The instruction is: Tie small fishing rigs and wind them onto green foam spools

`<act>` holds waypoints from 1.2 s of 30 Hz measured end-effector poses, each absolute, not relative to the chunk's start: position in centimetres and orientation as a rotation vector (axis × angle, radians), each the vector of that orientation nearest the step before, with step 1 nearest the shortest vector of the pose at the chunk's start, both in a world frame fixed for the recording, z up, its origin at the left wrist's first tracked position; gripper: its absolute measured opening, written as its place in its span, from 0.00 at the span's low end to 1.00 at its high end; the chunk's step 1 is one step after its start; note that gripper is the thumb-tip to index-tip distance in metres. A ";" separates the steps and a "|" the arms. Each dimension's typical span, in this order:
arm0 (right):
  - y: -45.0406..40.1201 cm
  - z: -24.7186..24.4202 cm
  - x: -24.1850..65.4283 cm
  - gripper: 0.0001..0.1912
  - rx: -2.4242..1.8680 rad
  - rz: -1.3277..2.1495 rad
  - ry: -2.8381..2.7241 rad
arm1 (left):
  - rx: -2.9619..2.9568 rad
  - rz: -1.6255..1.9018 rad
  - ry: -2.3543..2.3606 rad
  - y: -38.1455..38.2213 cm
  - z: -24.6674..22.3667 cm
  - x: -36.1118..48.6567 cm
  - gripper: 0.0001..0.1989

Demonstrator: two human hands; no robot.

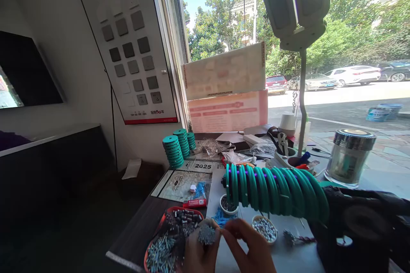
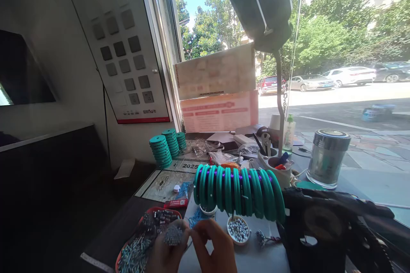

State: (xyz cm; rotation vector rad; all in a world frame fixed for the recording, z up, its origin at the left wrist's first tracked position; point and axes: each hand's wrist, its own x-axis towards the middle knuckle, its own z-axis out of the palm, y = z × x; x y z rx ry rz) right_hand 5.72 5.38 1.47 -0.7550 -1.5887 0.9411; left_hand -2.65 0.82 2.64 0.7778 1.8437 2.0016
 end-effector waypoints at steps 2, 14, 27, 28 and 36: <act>5.6 1.4 5.8 0.12 -0.768 0.900 -1.608 | 0.747 1.945 1.832 0.8 2.8 -2.7 0.19; 5.6 1.4 5.9 0.12 -0.759 0.766 -1.686 | 0.568 1.742 1.678 1.3 2.2 -2.7 0.31; 5.5 1.6 6.0 0.12 -0.786 0.719 -1.711 | 0.574 1.801 1.739 1.2 1.7 -2.8 0.26; 5.5 1.6 6.1 0.12 -0.788 0.707 -1.724 | 0.586 1.804 1.738 1.2 1.7 -2.8 0.26; 5.6 1.4 6.1 0.13 -0.801 0.677 -1.775 | 0.572 1.831 1.683 1.3 2.1 -2.6 0.27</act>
